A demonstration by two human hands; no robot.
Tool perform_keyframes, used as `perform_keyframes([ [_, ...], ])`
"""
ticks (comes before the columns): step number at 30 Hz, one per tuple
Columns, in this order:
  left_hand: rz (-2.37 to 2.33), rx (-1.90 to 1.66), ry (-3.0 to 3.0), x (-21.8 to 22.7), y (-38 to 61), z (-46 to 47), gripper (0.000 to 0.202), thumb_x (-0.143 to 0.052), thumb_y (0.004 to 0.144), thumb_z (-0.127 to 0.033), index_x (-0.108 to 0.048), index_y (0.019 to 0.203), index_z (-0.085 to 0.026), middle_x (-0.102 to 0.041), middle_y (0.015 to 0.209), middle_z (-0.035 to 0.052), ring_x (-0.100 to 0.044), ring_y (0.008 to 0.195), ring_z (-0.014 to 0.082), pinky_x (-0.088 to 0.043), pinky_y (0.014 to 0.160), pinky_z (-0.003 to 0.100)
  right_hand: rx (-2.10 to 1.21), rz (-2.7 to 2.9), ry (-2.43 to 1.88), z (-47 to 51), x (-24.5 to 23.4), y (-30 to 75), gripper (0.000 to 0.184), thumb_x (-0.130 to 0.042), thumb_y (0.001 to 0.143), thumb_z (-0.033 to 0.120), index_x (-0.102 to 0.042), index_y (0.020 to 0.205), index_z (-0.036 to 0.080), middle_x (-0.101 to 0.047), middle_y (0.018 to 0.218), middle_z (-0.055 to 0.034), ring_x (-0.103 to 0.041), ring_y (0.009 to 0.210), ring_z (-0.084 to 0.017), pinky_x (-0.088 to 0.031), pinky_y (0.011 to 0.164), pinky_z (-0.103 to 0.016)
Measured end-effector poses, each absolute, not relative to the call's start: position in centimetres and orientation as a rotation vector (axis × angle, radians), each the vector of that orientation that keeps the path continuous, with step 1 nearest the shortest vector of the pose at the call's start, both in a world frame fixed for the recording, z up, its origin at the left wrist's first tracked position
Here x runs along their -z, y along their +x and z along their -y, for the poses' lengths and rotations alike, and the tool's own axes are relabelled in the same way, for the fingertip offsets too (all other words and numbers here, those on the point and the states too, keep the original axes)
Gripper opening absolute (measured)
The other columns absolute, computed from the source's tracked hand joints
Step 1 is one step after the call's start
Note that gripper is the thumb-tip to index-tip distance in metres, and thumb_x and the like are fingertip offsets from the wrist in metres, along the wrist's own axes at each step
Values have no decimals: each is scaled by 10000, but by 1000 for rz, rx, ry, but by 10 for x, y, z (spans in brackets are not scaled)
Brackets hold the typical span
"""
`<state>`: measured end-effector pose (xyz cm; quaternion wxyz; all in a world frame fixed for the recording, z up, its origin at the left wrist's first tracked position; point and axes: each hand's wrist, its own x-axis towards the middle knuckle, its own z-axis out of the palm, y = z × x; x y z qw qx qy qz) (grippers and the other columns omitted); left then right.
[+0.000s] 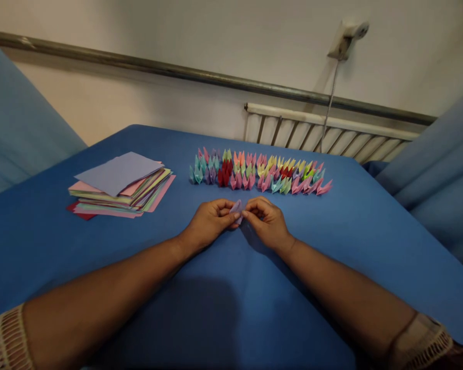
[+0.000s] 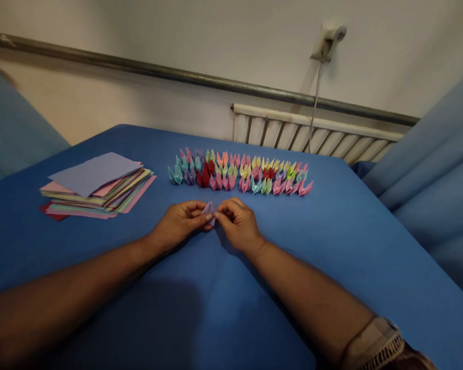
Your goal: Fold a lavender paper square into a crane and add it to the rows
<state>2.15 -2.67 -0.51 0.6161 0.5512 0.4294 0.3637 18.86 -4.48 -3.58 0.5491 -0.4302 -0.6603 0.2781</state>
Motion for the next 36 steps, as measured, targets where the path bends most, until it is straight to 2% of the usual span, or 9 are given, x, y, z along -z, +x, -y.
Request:
perform_keyframes([
  [7, -997, -857, 1254, 2, 22, 28, 224, -756, 679, -264, -648, 841, -152, -651, 684, -28, -594, 610, 84, -501, 617, 208, -730, 1511, -940, 42, 39, 190, 56, -623, 817, 247, -625, 773, 212, -591, 799, -4, -561, 694, -132, -466, 629, -267],
  [12, -1031, -861, 1398, 5, 20, 27, 208, -726, 712, -288, -665, 864, -158, -657, 689, -23, -594, 614, 102, -486, 611, 220, -602, 1604, -952, 48, 29, 191, 43, -610, 817, 212, -626, 857, 214, -624, 887, -29, -595, 807, -161, -489, 717, -298],
  [17, -1087, -840, 1702, 8, 16, 27, 167, -659, 792, -313, -685, 898, -188, -703, 786, -4, -638, 720, 145, -480, 640, 232, -507, 1663, -956, 52, 22, 192, 67, -584, 849, 219, -642, 883, 222, -631, 898, -38, -601, 875, -177, -489, 795, -325],
  [23, -1095, -760, 1939, 6, 14, 29, 166, -581, 852, -285, -682, 958, -206, -732, 908, 10, -672, 835, 175, -499, 739, 257, -656, 1607, -939, 50, 21, 194, 219, -512, 917, 263, -672, 782, 199, -628, 849, -45, -603, 837, -169, -474, 806, -316],
  [28, -1120, -723, 2028, 7, 12, 29, 223, -567, 836, -206, -664, 1036, -221, -733, 998, 14, -678, 917, 186, -497, 819, 280, -779, 1629, -940, 50, 22, 194, 152, -618, 848, 284, -692, 744, 201, -636, 816, -34, -607, 800, -166, -484, 773, -312],
  [31, -1104, -719, 2026, 6, 12, 29, 247, -561, 835, -203, -659, 1061, -221, -734, 997, 18, -677, 931, 194, -499, 818, 284, -818, 1633, -947, 50, 23, 194, 100, -643, 827, 281, -709, 790, 214, -651, 836, -35, -618, 829, -173, -496, 787, -322],
  [36, -1099, -699, 2003, 7, 12, 28, 228, -558, 842, -212, -661, 1045, -222, -738, 923, 6, -678, 871, 185, -497, 772, 273, -846, 1627, -915, 49, 24, 195, 129, -622, 840, 276, -737, 875, 227, -667, 882, -42, -630, 879, -177, -504, 820, -335],
])
